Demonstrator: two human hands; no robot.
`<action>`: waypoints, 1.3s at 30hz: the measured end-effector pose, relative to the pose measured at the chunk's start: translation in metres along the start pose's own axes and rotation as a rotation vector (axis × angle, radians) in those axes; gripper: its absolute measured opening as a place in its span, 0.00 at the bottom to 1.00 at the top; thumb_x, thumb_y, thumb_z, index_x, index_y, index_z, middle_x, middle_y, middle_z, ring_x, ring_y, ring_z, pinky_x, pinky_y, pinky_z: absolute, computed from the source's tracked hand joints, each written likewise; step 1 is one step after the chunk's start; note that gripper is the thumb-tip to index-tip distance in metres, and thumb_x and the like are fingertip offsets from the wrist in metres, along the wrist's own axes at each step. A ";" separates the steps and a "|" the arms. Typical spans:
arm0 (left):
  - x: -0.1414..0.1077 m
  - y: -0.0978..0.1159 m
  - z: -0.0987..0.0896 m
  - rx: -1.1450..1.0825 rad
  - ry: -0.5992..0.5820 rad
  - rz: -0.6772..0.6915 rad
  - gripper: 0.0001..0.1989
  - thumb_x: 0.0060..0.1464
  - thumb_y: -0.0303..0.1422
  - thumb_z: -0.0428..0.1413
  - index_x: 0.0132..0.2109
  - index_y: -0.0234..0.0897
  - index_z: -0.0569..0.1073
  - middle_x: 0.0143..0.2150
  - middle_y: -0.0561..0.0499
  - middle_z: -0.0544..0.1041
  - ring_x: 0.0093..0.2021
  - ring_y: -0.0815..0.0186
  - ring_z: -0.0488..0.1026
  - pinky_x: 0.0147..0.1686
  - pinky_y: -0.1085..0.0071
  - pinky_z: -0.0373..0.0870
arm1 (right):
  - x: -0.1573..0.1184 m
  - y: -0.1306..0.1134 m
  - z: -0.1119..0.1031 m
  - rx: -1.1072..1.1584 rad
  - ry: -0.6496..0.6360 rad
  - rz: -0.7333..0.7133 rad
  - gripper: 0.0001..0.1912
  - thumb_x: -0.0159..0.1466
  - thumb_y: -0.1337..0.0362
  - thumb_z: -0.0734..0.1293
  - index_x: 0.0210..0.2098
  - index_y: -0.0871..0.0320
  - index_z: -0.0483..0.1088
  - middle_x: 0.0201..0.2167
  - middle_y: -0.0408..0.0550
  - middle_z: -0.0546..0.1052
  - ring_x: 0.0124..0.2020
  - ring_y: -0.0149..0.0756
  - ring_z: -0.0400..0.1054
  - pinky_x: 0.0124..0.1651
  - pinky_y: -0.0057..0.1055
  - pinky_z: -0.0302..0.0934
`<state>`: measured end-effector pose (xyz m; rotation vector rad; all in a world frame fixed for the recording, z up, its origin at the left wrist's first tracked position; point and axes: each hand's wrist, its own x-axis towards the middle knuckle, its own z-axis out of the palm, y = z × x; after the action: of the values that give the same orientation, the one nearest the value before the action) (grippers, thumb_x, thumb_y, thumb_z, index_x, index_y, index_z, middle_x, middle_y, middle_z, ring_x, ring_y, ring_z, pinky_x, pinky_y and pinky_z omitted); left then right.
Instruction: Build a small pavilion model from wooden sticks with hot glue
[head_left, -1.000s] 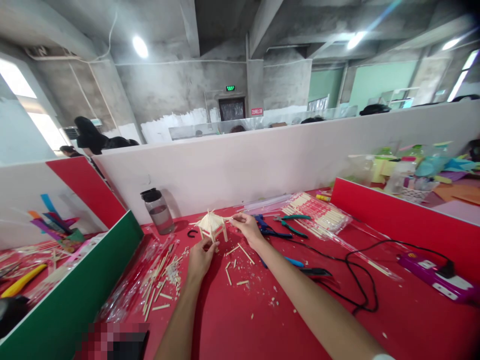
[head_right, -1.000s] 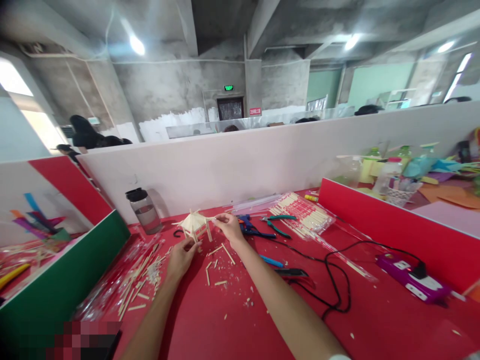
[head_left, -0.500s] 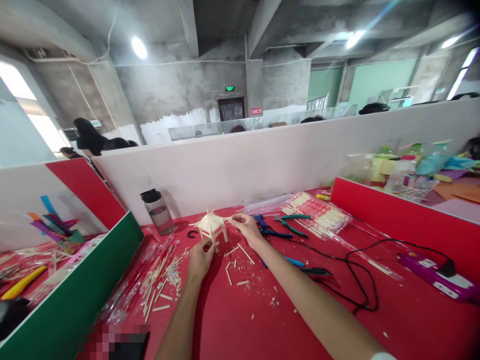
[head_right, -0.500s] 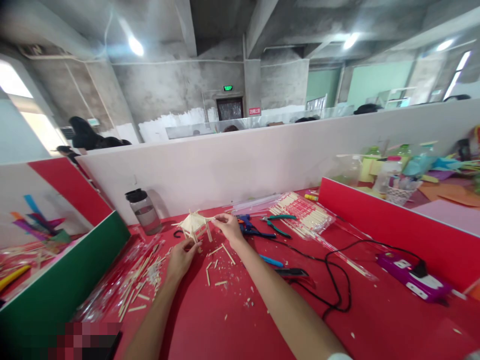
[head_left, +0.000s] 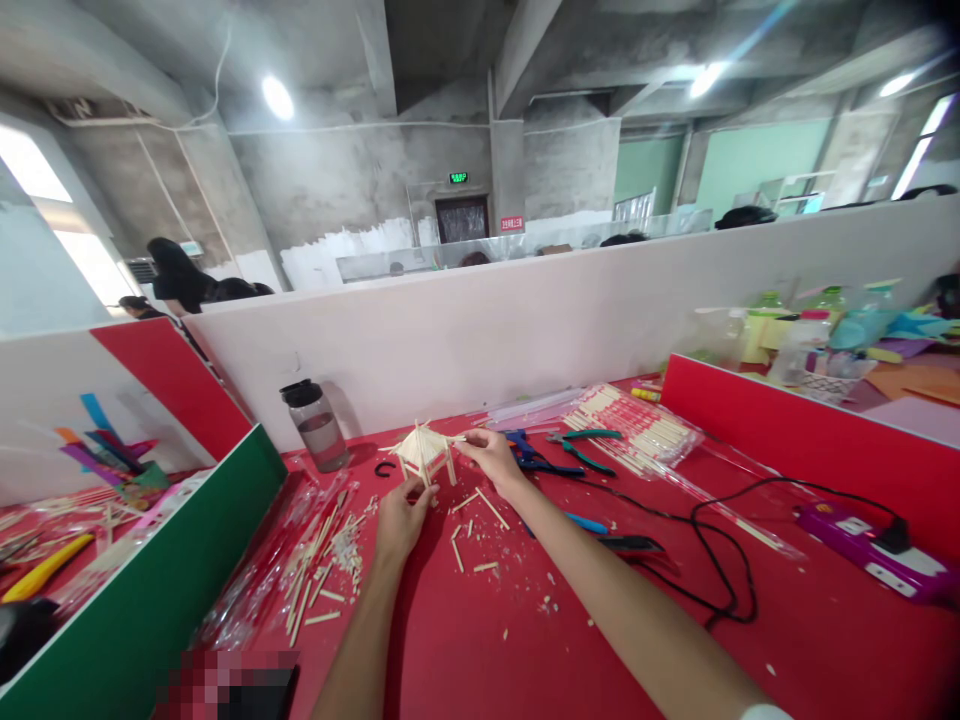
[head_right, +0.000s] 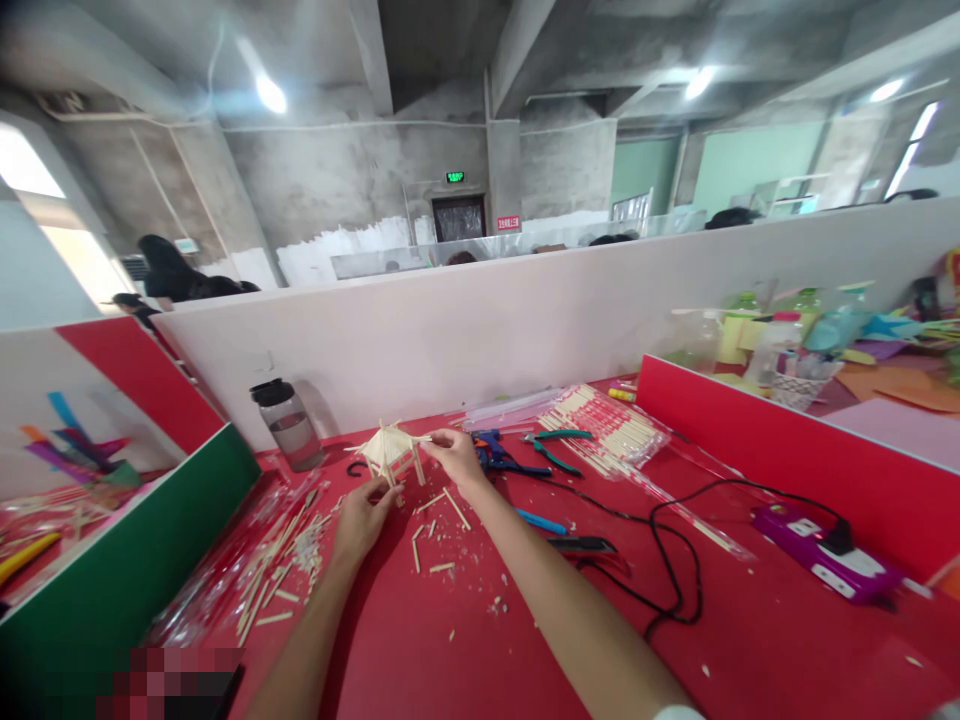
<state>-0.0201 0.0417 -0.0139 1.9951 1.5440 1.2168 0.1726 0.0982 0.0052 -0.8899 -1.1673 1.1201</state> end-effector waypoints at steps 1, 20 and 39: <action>0.000 0.000 0.000 0.000 0.001 0.000 0.16 0.56 0.45 0.55 0.30 0.38 0.76 0.26 0.53 0.78 0.28 0.64 0.74 0.31 0.74 0.65 | 0.000 -0.001 0.000 0.001 -0.004 0.003 0.17 0.48 0.54 0.75 0.33 0.58 0.75 0.31 0.48 0.79 0.28 0.35 0.69 0.26 0.27 0.60; 0.000 0.002 0.000 0.010 0.011 0.003 0.16 0.56 0.45 0.55 0.28 0.38 0.74 0.26 0.53 0.78 0.29 0.64 0.74 0.32 0.74 0.65 | -0.002 -0.008 -0.002 0.004 -0.025 0.024 0.18 0.47 0.53 0.75 0.32 0.59 0.77 0.28 0.47 0.79 0.23 0.31 0.66 0.25 0.26 0.58; 0.000 0.002 -0.003 0.078 0.078 -0.025 0.16 0.57 0.44 0.53 0.30 0.38 0.75 0.28 0.52 0.80 0.32 0.63 0.77 0.35 0.73 0.66 | 0.007 -0.007 -0.037 -0.522 -0.495 -0.011 0.06 0.51 0.66 0.71 0.29 0.60 0.75 0.25 0.44 0.77 0.28 0.32 0.68 0.31 0.25 0.59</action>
<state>-0.0206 0.0399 -0.0109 1.9917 1.6728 1.2565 0.2106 0.1040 0.0056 -1.0219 -1.9293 1.0739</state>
